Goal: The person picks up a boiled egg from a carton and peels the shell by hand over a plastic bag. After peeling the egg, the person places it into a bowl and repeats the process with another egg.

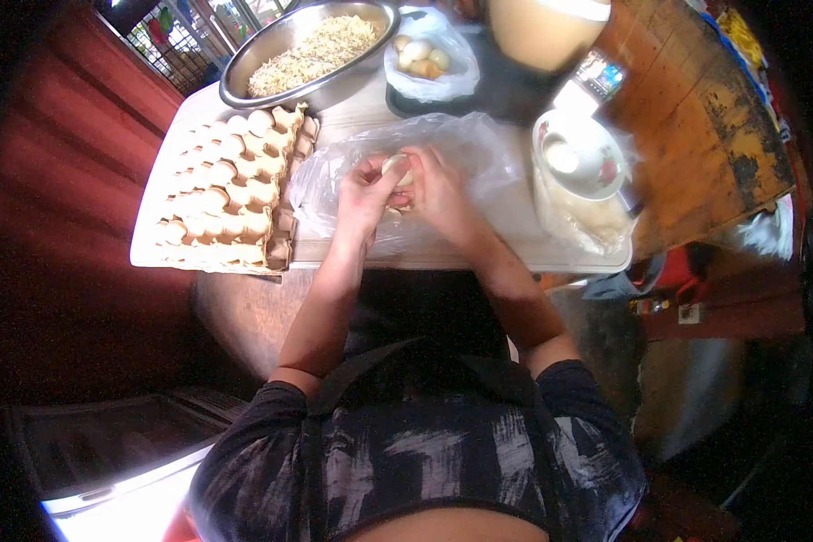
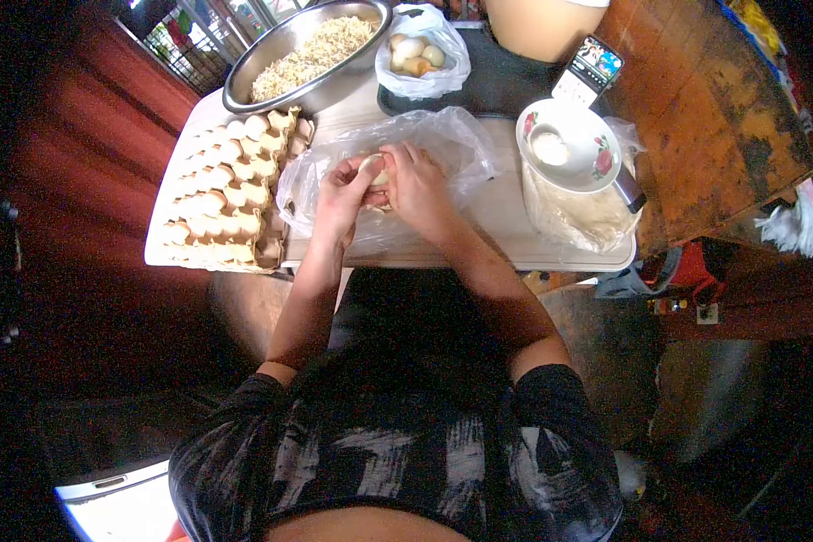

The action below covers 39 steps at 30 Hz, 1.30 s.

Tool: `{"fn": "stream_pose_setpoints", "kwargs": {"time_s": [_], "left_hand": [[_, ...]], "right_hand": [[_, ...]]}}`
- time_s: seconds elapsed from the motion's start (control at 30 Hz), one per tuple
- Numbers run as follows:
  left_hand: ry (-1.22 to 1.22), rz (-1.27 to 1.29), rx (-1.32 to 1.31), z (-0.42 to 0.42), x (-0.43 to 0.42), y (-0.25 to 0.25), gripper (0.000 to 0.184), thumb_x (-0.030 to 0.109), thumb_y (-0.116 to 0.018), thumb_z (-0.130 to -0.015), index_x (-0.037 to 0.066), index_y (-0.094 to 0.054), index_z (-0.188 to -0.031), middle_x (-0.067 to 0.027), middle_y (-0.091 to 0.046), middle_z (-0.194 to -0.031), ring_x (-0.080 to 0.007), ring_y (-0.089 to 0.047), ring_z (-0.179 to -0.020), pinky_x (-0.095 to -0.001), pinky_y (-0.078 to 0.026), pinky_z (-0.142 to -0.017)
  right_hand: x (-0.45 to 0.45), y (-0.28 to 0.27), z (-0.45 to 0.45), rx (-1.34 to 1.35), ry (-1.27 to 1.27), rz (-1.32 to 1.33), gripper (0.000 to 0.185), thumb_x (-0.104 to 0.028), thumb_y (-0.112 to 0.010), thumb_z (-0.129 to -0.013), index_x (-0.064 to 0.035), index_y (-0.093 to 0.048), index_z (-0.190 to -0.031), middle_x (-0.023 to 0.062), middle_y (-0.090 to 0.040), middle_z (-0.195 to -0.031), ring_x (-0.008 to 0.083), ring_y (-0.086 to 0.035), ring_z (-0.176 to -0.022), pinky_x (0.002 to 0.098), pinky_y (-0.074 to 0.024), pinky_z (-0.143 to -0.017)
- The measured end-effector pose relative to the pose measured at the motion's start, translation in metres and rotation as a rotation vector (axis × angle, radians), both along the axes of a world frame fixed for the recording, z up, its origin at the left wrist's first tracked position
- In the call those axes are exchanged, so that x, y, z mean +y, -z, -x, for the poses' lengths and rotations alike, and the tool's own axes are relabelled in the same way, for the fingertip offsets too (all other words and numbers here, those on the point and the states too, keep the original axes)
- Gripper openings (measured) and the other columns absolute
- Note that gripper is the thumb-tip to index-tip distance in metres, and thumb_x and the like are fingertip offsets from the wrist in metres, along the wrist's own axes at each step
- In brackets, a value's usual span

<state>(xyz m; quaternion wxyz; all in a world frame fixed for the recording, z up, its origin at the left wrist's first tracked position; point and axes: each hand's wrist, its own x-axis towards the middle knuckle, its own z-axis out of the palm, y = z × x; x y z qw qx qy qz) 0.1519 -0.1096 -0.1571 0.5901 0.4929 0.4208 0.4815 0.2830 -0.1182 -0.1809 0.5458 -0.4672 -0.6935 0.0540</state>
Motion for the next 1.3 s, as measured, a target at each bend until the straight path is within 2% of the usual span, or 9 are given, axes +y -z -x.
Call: {"fn": "stream_pose_setpoints", "kwargs": {"time_s": [0.13, 0.2, 0.43, 0.53, 0.6, 0.8, 1.0, 1.13, 1.3], "left_hand": [[0.008, 0.001, -0.01, 0.001, -0.003, -0.003, 0.027, 0.018, -0.064, -0.088, -0.002, -0.059, -0.105, -0.0089, -0.065, -0.091, -0.0158, -0.066, -0.07, -0.0232, -0.053, -0.059], [0.049, -0.002, -0.019, 0.004, -0.002, -0.001, 0.027, 0.018, -0.062, -0.089, -0.002, -0.059, -0.107, -0.0097, -0.066, -0.095, -0.0165, -0.066, -0.073, -0.023, -0.053, -0.061], [0.169, 0.037, -0.08, 0.016, -0.002, -0.011, 0.027, 0.017, -0.062, -0.089, -0.002, -0.058, -0.108, -0.0104, -0.064, -0.1, -0.0191, -0.067, -0.08, -0.0255, -0.054, -0.066], [0.166, 0.061, -0.147, 0.018, -0.003, -0.018, 0.03, 0.018, -0.063, -0.089, -0.002, -0.057, -0.11, -0.0105, -0.064, -0.102, -0.02, -0.067, -0.082, -0.0264, -0.054, -0.069], [0.124, -0.02, -0.1, 0.016, -0.001, -0.016, 0.023, 0.019, -0.06, -0.091, 0.002, -0.058, -0.106, -0.0092, -0.065, -0.101, -0.0215, -0.067, -0.09, -0.0237, -0.054, -0.069], [0.042, -0.132, -0.021, 0.003, -0.002, -0.011, 0.02, 0.015, -0.061, -0.09, 0.001, -0.059, -0.104, -0.0077, -0.064, -0.1, -0.0148, -0.066, -0.083, -0.0232, -0.055, -0.069], [-0.037, -0.133, -0.111, -0.017, -0.009, -0.015, 0.022, 0.016, -0.061, -0.09, -0.002, -0.058, -0.103, -0.007, -0.064, -0.096, -0.0132, -0.065, -0.073, -0.0226, -0.056, -0.066], [-0.06, -0.131, -0.129, -0.023, -0.011, -0.015, 0.021, 0.017, -0.061, -0.09, -0.001, -0.058, -0.101, -0.0075, -0.064, -0.094, -0.0135, -0.064, -0.07, -0.023, -0.056, -0.065], [0.031, -0.007, -0.085, -0.015, -0.01, -0.02, 0.029, 0.018, -0.065, -0.088, -0.002, -0.059, -0.108, -0.0087, -0.065, -0.094, -0.0151, -0.066, -0.073, -0.0229, -0.054, -0.062]], "right_hand": [[0.005, 0.008, 0.0, 0.03, 0.008, -0.067, 0.016, -0.011, -0.047, -0.092, -0.0022, -0.054, -0.103, 0.0172, -0.06, -0.094, 0.037, -0.058, -0.085, 0.0443, -0.0477, -0.073], [0.007, 0.011, 0.0, 0.103, 0.018, 0.025, 0.015, -0.011, -0.048, -0.092, -0.0007, -0.056, -0.1, 0.0198, -0.06, -0.092, 0.0375, -0.059, -0.084, 0.0448, -0.0469, -0.074], [0.007, 0.001, -0.009, 0.232, 0.082, 0.085, 0.017, -0.014, -0.048, -0.093, 0.0008, -0.057, -0.094, 0.021, -0.061, -0.084, 0.0384, -0.059, -0.08, 0.0439, -0.0458, -0.071], [0.007, -0.001, -0.013, 0.172, 0.032, 0.169, 0.02, -0.015, -0.047, -0.094, 0.0013, -0.059, -0.095, 0.0211, -0.062, -0.086, 0.0389, -0.06, -0.082, 0.044, -0.046, -0.07], [0.003, -0.005, -0.012, 0.238, -0.065, 0.186, 0.023, -0.018, -0.048, -0.095, 0.001, -0.06, -0.097, 0.0203, -0.064, -0.088, 0.0358, -0.062, -0.085, 0.0418, -0.0469, -0.072], [0.003, -0.005, -0.008, 0.338, -0.246, 0.207, 0.033, -0.029, -0.049, -0.095, 0.0005, -0.057, -0.108, 0.0181, -0.064, -0.094, 0.0282, -0.063, -0.088, 0.0364, -0.0475, -0.077], [0.01, 0.008, -0.004, 0.604, -0.332, 0.282, 0.033, -0.029, -0.048, -0.096, -0.0006, -0.056, -0.11, 0.0177, -0.063, -0.096, 0.028, -0.063, -0.089, 0.036, -0.0472, -0.078], [0.01, 0.008, -0.004, 0.553, -0.269, 0.174, 0.032, -0.028, -0.045, -0.097, -0.0008, -0.057, -0.107, 0.0175, -0.064, -0.094, 0.0285, -0.063, -0.087, 0.0367, -0.0478, -0.076], [0.007, 0.002, -0.008, 0.451, -0.099, 0.342, 0.03, -0.025, -0.043, -0.097, 0.0004, -0.06, -0.101, 0.0199, -0.063, -0.087, 0.0326, -0.063, -0.079, 0.0401, -0.0484, -0.071]]}}
